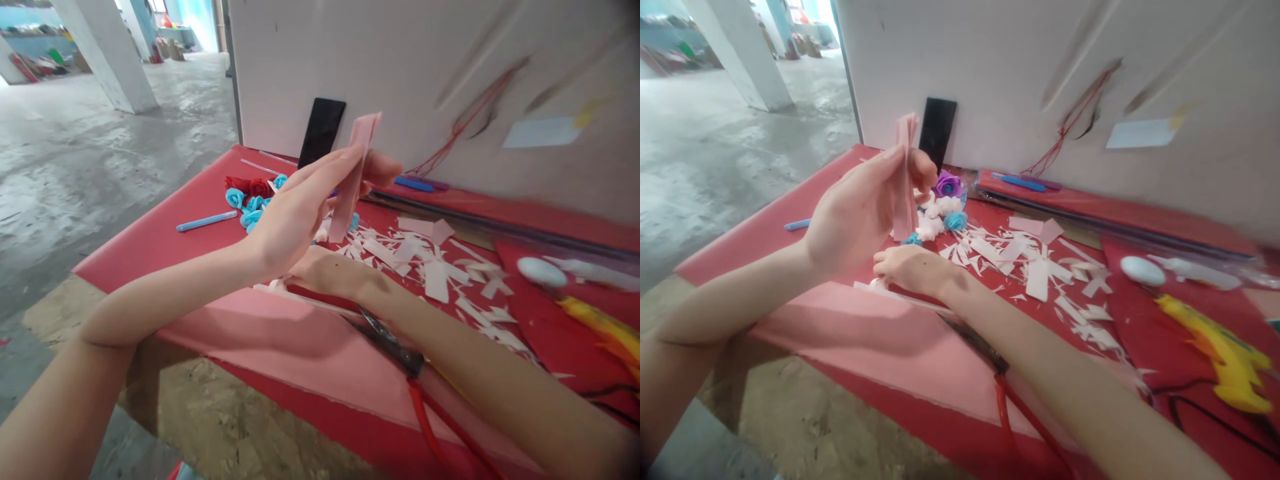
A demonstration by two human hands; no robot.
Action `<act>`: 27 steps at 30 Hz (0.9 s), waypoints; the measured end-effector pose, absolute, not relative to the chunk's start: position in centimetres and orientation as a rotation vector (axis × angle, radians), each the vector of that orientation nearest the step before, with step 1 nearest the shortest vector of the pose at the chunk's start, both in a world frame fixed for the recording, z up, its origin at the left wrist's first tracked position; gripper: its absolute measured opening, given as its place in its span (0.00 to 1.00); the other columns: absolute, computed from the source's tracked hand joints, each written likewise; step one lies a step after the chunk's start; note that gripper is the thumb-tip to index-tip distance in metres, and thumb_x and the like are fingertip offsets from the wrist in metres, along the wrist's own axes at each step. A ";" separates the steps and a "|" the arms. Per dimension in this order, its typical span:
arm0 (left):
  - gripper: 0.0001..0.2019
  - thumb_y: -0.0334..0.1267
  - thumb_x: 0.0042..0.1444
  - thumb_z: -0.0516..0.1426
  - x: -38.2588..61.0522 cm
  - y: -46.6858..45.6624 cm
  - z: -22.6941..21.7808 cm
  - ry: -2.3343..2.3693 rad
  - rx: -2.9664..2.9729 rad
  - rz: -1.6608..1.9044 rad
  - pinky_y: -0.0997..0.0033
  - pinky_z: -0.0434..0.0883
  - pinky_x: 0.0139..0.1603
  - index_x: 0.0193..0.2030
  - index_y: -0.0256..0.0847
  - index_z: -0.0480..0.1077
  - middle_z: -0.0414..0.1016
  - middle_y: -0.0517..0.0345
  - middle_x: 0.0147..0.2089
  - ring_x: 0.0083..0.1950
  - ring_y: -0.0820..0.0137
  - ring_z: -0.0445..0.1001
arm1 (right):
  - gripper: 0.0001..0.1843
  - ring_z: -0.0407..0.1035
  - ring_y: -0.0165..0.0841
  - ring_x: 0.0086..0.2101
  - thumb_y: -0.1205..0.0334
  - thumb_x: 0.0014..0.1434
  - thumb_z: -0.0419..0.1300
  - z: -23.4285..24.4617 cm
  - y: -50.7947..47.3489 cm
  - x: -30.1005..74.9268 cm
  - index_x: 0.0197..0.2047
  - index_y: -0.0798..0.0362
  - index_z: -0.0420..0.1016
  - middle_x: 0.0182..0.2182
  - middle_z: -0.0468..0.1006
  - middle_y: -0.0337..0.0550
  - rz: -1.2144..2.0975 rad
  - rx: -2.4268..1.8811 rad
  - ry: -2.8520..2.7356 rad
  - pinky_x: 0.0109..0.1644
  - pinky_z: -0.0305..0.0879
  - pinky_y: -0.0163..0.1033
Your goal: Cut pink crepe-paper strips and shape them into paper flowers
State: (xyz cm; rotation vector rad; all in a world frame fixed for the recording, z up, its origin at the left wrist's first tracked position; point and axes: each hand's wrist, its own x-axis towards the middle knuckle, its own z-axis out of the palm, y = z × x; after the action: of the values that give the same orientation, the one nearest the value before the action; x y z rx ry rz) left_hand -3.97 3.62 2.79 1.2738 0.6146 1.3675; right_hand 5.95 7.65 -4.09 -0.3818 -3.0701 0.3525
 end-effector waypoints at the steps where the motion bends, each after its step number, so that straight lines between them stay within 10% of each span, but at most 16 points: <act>1: 0.16 0.38 0.60 0.44 -4.0 3.6 2.7 0.618 1.291 1.360 0.75 0.63 0.47 0.29 0.39 0.70 0.68 0.65 0.31 0.43 0.76 0.70 | 0.14 0.66 0.28 0.35 0.71 0.57 0.48 -4.2 7.5 6.0 0.31 0.53 0.74 0.34 0.75 0.40 0.347 -0.406 -3.073 0.41 0.58 0.34; 27: 0.14 0.35 0.59 0.45 -3.4 3.5 2.2 0.625 1.264 1.324 0.80 0.64 0.43 0.28 0.38 0.68 0.69 0.66 0.31 0.39 0.79 0.69 | 0.10 0.69 0.35 0.31 0.63 0.53 0.53 -2.9 9.0 17.2 0.27 0.52 0.76 0.29 0.78 0.42 0.291 -1.224 -2.677 0.34 0.60 0.38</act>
State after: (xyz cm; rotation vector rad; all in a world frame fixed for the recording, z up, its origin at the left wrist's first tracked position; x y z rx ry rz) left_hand -3.36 3.53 2.24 1.2635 0.6252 1.3244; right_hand 17.17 8.98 -2.86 -1.2244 -2.6768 0.2907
